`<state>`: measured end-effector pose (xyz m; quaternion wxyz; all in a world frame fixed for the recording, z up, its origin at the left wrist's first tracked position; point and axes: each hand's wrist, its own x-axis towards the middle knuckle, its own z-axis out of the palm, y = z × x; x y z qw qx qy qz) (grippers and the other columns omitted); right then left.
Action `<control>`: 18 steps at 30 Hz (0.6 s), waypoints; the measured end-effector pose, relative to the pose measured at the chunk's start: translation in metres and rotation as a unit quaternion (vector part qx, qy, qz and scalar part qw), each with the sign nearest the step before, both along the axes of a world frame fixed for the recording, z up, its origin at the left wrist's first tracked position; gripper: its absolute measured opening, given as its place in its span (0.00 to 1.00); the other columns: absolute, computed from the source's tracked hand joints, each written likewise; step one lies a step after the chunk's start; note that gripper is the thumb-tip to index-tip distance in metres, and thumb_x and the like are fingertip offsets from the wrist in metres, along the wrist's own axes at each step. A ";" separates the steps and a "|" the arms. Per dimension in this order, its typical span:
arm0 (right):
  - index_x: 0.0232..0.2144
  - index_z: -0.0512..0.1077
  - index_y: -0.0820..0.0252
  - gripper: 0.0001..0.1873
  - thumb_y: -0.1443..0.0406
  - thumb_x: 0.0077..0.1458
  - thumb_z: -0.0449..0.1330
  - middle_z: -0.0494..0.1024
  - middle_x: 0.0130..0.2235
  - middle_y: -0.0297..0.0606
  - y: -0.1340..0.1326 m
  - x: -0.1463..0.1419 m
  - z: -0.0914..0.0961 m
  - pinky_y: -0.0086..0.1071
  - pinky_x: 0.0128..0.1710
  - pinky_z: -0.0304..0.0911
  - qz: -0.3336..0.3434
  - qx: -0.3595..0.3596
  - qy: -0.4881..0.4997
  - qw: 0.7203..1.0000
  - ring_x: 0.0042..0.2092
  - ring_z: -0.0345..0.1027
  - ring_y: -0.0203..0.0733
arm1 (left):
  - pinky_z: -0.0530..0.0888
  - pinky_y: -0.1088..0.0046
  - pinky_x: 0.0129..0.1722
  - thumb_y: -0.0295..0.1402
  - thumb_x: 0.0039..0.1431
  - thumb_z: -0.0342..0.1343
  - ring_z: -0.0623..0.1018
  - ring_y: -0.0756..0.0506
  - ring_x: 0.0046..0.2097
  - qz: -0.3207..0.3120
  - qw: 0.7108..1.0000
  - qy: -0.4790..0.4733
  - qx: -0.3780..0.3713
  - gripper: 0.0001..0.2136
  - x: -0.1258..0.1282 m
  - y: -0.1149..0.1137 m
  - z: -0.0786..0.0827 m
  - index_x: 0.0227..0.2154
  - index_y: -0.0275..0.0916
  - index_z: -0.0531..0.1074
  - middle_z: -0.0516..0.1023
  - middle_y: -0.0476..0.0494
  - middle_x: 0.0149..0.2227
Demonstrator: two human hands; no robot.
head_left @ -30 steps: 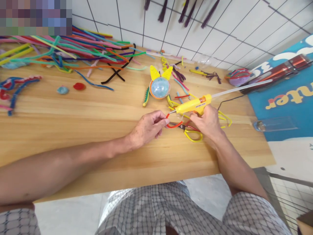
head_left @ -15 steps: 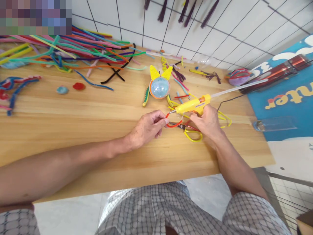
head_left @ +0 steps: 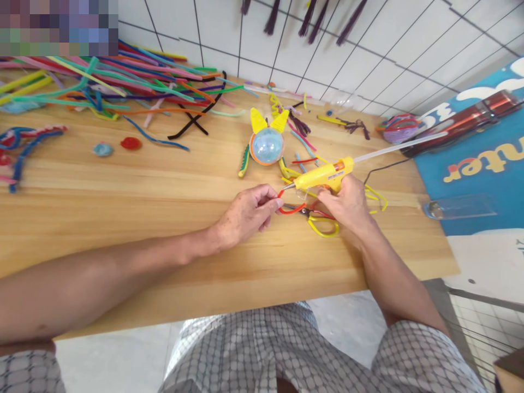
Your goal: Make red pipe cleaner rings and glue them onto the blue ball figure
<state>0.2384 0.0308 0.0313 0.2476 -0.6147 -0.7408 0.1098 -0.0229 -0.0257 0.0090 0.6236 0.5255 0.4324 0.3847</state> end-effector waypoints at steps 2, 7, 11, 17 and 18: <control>0.27 0.68 0.52 0.04 0.60 0.48 0.60 0.78 0.27 0.36 -0.001 -0.001 0.001 0.39 0.34 0.66 0.004 -0.003 0.000 1.000 0.32 0.72 0.48 | 0.67 0.82 0.19 0.35 0.69 0.60 0.68 0.54 0.20 0.000 1.000 0.000 0.002 0.09 0.000 0.000 0.000 0.32 0.40 0.71 0.70 0.56 0.21; 0.27 0.66 0.51 0.06 0.61 0.46 0.61 0.78 0.28 0.37 0.000 -0.003 0.000 0.40 0.36 0.67 -0.001 0.002 -0.003 1.000 0.33 0.73 0.49 | 0.67 0.82 0.20 0.35 0.70 0.59 0.69 0.54 0.20 0.001 1.000 0.004 0.002 0.09 0.000 0.000 0.000 0.32 0.40 0.70 0.70 0.55 0.20; 0.27 0.67 0.51 0.05 0.61 0.47 0.61 0.77 0.27 0.37 0.001 0.001 0.000 0.41 0.35 0.67 -0.009 0.002 -0.003 1.000 0.32 0.72 0.49 | 0.67 0.81 0.19 0.35 0.70 0.59 0.68 0.54 0.20 0.003 1.000 0.000 -0.003 0.09 0.001 0.000 0.001 0.32 0.40 0.70 0.70 0.56 0.20; 0.27 0.66 0.51 0.06 0.60 0.48 0.61 0.76 0.27 0.36 0.000 -0.001 0.001 0.40 0.35 0.66 0.004 0.001 -0.003 1.000 0.32 0.72 0.49 | 0.67 0.82 0.19 0.36 0.69 0.60 0.69 0.54 0.20 -0.003 1.000 0.007 -0.001 0.09 0.000 0.000 0.001 0.32 0.40 0.70 0.70 0.55 0.21; 0.27 0.65 0.51 0.06 0.60 0.47 0.61 0.76 0.27 0.36 0.000 -0.001 0.000 0.40 0.35 0.67 0.005 0.002 -0.006 1.000 0.32 0.72 0.49 | 0.68 0.82 0.20 0.36 0.69 0.60 0.69 0.54 0.21 -0.005 1.000 0.008 0.000 0.10 0.000 0.000 0.000 0.32 0.40 0.71 0.70 0.55 0.21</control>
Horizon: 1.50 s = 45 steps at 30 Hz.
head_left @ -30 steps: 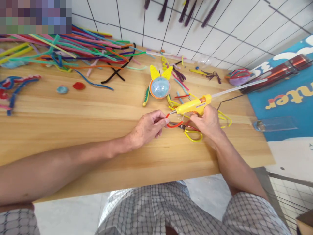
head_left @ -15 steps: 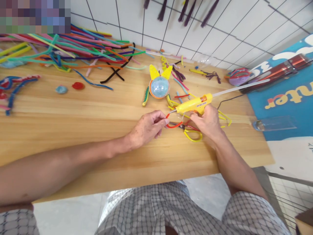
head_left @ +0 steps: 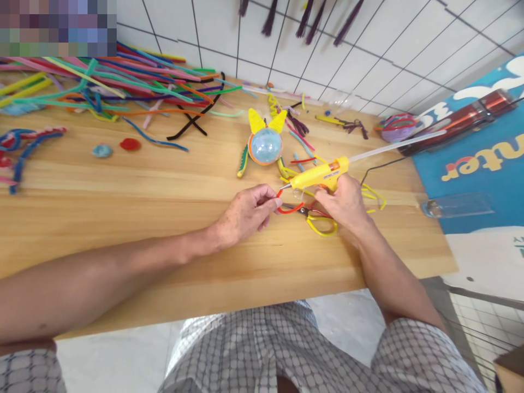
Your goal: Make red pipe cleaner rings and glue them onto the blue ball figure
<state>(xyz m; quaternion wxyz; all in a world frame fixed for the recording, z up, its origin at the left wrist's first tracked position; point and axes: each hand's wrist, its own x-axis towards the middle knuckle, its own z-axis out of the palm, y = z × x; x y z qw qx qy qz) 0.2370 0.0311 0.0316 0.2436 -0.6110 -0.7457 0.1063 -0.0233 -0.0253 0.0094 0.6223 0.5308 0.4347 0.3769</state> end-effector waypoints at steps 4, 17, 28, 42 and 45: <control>0.27 0.65 0.50 0.06 0.61 0.46 0.61 0.75 0.27 0.36 0.001 0.000 0.000 0.41 0.36 0.68 -0.004 0.000 -0.008 1.000 0.32 0.72 0.49 | 0.68 0.81 0.19 0.37 0.69 0.60 0.69 0.53 0.20 -0.003 1.000 -0.001 0.004 0.10 0.000 0.000 -0.002 0.32 0.40 0.70 0.70 0.55 0.20; 0.25 0.63 0.50 0.08 0.62 0.46 0.61 0.77 0.27 0.38 0.000 -0.001 0.004 0.42 0.36 0.68 -0.017 0.005 -0.022 1.000 0.33 0.74 0.52 | 0.66 0.81 0.19 0.39 0.69 0.62 0.69 0.54 0.20 -0.011 1.000 0.017 0.012 0.11 -0.001 0.001 0.000 0.32 0.39 0.72 0.70 0.55 0.21; 0.25 0.65 0.50 0.08 0.61 0.45 0.62 0.77 0.26 0.37 0.000 -0.001 0.002 0.41 0.34 0.67 -0.011 0.014 -0.018 1.000 0.33 0.74 0.52 | 0.66 0.81 0.20 0.37 0.70 0.60 0.69 0.53 0.20 -0.017 1.000 0.023 0.002 0.10 -0.002 0.000 0.002 0.33 0.39 0.72 0.70 0.55 0.20; 0.25 0.64 0.50 0.06 0.61 0.44 0.59 0.78 0.27 0.37 -0.001 -0.001 0.003 0.41 0.34 0.67 -0.012 0.007 0.000 1.000 0.33 0.74 0.51 | 0.67 0.81 0.18 0.37 0.68 0.62 0.69 0.54 0.19 0.006 1.000 -0.009 -0.007 0.11 0.000 0.000 0.000 0.32 0.40 0.70 0.71 0.56 0.21; 0.25 0.65 0.50 0.06 0.60 0.44 0.60 0.77 0.27 0.37 0.000 -0.002 0.002 0.41 0.33 0.66 -0.014 0.007 0.001 1.000 0.32 0.73 0.50 | 0.68 0.81 0.18 0.37 0.68 0.62 0.69 0.54 0.19 0.011 1.000 -0.018 -0.013 0.11 0.001 0.000 0.000 0.32 0.40 0.69 0.71 0.56 0.21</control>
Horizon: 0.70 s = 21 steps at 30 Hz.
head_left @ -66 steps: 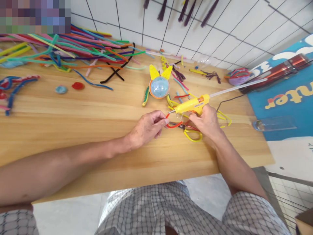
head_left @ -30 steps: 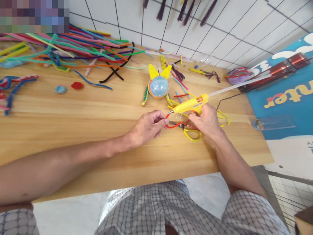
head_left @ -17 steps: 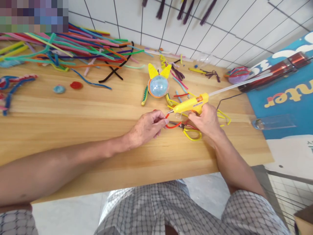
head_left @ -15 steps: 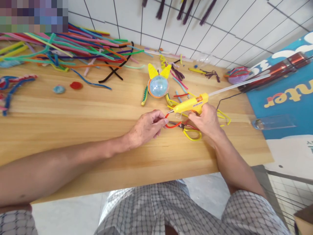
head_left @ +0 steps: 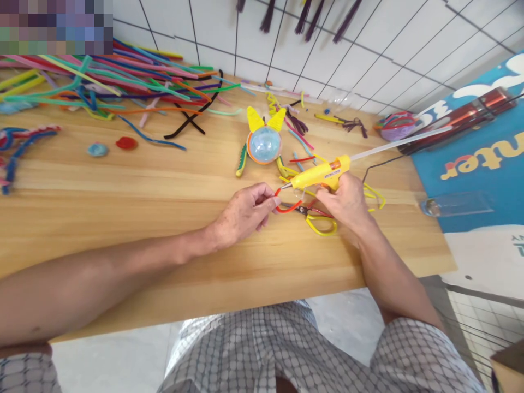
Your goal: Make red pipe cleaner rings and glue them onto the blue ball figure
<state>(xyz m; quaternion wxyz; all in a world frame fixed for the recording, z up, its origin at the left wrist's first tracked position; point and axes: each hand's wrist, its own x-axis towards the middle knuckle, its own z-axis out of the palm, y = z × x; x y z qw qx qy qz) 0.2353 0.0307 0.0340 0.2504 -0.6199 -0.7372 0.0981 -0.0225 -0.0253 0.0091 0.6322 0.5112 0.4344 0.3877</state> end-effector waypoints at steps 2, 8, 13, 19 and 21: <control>0.26 0.66 0.50 0.06 0.60 0.45 0.60 0.77 0.27 0.37 0.000 0.002 0.001 0.41 0.33 0.66 0.001 -0.001 0.001 1.000 0.32 0.72 0.50 | 0.68 0.81 0.18 0.37 0.68 0.62 0.69 0.54 0.19 0.006 1.000 -0.011 -0.001 0.11 0.000 0.000 -0.001 0.32 0.40 0.69 0.71 0.56 0.20; 0.27 0.69 0.51 0.06 0.59 0.48 0.63 0.76 0.26 0.34 0.003 0.020 0.008 0.38 0.28 0.61 -0.011 -0.009 0.004 1.000 0.28 0.67 0.45 | 0.70 0.80 0.17 0.43 0.68 0.64 0.71 0.54 0.20 0.039 0.998 -0.052 -0.013 0.14 0.001 0.001 -0.004 0.34 0.40 0.69 0.79 0.51 0.27; 0.27 0.70 0.51 0.06 0.60 0.48 0.64 0.75 0.25 0.34 0.007 0.034 0.014 0.37 0.28 0.59 -0.026 0.011 -0.013 1.000 0.27 0.65 0.44 | 0.71 0.80 0.17 0.43 0.69 0.63 0.73 0.55 0.20 0.064 0.995 -0.074 -0.015 0.14 0.002 0.001 -0.005 0.36 0.40 0.68 0.82 0.50 0.31; 0.26 0.69 0.51 0.06 0.61 0.48 0.64 0.76 0.26 0.36 0.008 0.034 0.013 0.41 0.31 0.62 -0.023 0.011 -0.047 0.999 0.29 0.68 0.48 | 0.72 0.80 0.17 0.41 0.70 0.63 0.73 0.55 0.20 0.059 0.995 -0.076 -0.014 0.13 0.001 0.000 -0.007 0.36 0.39 0.68 0.83 0.49 0.31; 0.25 0.67 0.50 0.08 0.61 0.47 0.65 0.75 0.25 0.36 0.009 0.032 0.012 0.41 0.32 0.63 -0.026 0.018 -0.056 0.998 0.29 0.69 0.49 | 0.72 0.80 0.17 0.42 0.70 0.64 0.73 0.55 0.20 0.052 0.996 -0.076 -0.011 0.14 0.001 0.001 -0.008 0.35 0.39 0.68 0.83 0.49 0.32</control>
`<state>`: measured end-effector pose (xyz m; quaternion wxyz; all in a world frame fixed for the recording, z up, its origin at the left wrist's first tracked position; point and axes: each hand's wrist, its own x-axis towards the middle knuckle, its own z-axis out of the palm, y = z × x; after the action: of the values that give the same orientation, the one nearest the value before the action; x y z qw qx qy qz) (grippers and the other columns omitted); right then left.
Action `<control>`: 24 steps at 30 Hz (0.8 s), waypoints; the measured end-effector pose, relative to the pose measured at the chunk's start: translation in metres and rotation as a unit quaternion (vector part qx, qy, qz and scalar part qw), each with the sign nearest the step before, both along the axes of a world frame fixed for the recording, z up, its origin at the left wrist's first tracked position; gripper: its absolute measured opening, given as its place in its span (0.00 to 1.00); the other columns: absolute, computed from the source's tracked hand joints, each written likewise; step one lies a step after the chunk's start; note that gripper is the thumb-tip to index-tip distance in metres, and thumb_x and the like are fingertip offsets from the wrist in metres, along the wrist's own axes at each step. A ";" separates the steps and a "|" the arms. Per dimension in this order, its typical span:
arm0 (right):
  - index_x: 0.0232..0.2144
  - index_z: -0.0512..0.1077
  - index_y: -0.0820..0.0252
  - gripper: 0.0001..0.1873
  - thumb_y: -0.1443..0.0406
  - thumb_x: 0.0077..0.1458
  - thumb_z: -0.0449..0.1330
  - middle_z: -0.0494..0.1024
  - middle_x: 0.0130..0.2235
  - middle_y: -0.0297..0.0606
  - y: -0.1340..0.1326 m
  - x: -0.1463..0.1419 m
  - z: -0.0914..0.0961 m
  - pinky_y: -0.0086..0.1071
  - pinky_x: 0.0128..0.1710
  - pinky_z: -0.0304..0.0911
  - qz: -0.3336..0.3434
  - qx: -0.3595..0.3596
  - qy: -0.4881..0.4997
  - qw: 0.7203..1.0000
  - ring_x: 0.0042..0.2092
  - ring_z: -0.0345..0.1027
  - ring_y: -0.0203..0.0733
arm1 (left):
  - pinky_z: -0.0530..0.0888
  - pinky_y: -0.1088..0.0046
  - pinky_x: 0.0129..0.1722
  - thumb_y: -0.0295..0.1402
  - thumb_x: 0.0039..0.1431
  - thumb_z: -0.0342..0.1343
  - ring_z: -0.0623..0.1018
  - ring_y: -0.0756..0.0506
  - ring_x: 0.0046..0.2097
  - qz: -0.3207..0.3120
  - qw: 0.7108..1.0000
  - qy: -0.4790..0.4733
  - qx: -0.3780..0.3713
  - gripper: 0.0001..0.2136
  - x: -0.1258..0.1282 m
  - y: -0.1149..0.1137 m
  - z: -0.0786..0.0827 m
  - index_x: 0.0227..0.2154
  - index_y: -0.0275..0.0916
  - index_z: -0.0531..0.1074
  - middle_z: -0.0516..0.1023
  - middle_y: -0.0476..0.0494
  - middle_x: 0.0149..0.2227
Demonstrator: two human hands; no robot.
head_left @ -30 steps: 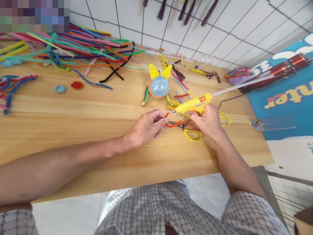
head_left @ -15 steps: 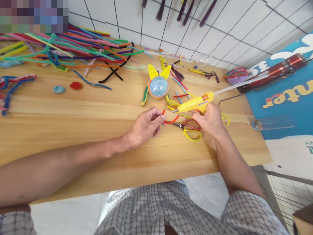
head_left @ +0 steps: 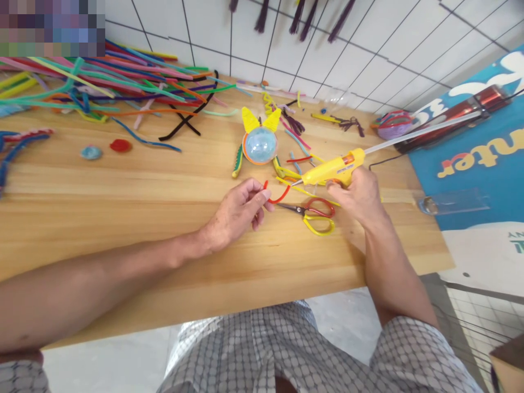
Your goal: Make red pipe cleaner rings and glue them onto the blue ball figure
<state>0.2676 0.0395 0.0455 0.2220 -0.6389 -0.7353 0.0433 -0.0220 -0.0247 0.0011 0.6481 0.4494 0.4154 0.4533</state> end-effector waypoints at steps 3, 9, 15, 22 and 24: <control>0.23 0.64 0.49 0.13 0.61 0.47 0.67 0.74 0.23 0.36 0.001 -0.003 -0.001 0.41 0.32 0.63 -0.013 -0.006 -0.012 1.000 0.30 0.70 0.50 | 0.72 0.80 0.17 0.43 0.69 0.64 0.73 0.55 0.20 -0.001 1.000 -0.004 0.000 0.15 0.000 0.000 -0.001 0.35 0.40 0.67 0.83 0.49 0.32; 0.24 0.65 0.50 0.11 0.62 0.47 0.66 0.76 0.25 0.37 0.001 -0.006 -0.001 0.41 0.33 0.64 -0.030 -0.025 -0.032 0.999 0.30 0.72 0.51 | 0.72 0.80 0.16 0.40 0.69 0.63 0.73 0.55 0.20 0.000 1.000 -0.006 -0.006 0.13 0.001 0.000 0.000 0.35 0.39 0.68 0.83 0.49 0.32; 0.26 0.66 0.51 0.09 0.59 0.48 0.64 0.76 0.25 0.37 0.001 -0.004 -0.003 0.38 0.31 0.60 -0.008 -0.004 -0.034 0.999 0.29 0.70 0.48 | 0.70 0.81 0.15 0.38 0.68 0.63 0.72 0.55 0.19 -0.001 1.000 -0.016 -0.009 0.12 0.002 0.001 -0.001 0.34 0.40 0.67 0.83 0.49 0.31; 0.25 0.65 0.51 0.09 0.60 0.47 0.64 0.77 0.26 0.38 0.001 -0.006 -0.001 0.39 0.32 0.60 -0.021 -0.010 -0.040 0.999 0.29 0.70 0.49 | 0.71 0.81 0.16 0.38 0.68 0.63 0.72 0.55 0.20 -0.001 1.000 -0.019 -0.006 0.11 0.001 0.000 0.000 0.35 0.39 0.68 0.84 0.48 0.32; 0.25 0.65 0.51 0.09 0.60 0.47 0.63 0.76 0.25 0.38 0.001 -0.005 0.000 0.39 0.31 0.59 -0.018 -0.005 -0.040 0.999 0.28 0.69 0.48 | 0.71 0.81 0.16 0.37 0.69 0.63 0.72 0.55 0.20 0.000 1.000 -0.021 -0.005 0.11 0.001 0.000 -0.001 0.35 0.39 0.68 0.84 0.48 0.32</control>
<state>0.2628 0.0408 0.0451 0.1899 -0.6541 -0.7319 0.0178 -0.0207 -0.0248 0.0003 0.6590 0.4364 0.4036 0.4608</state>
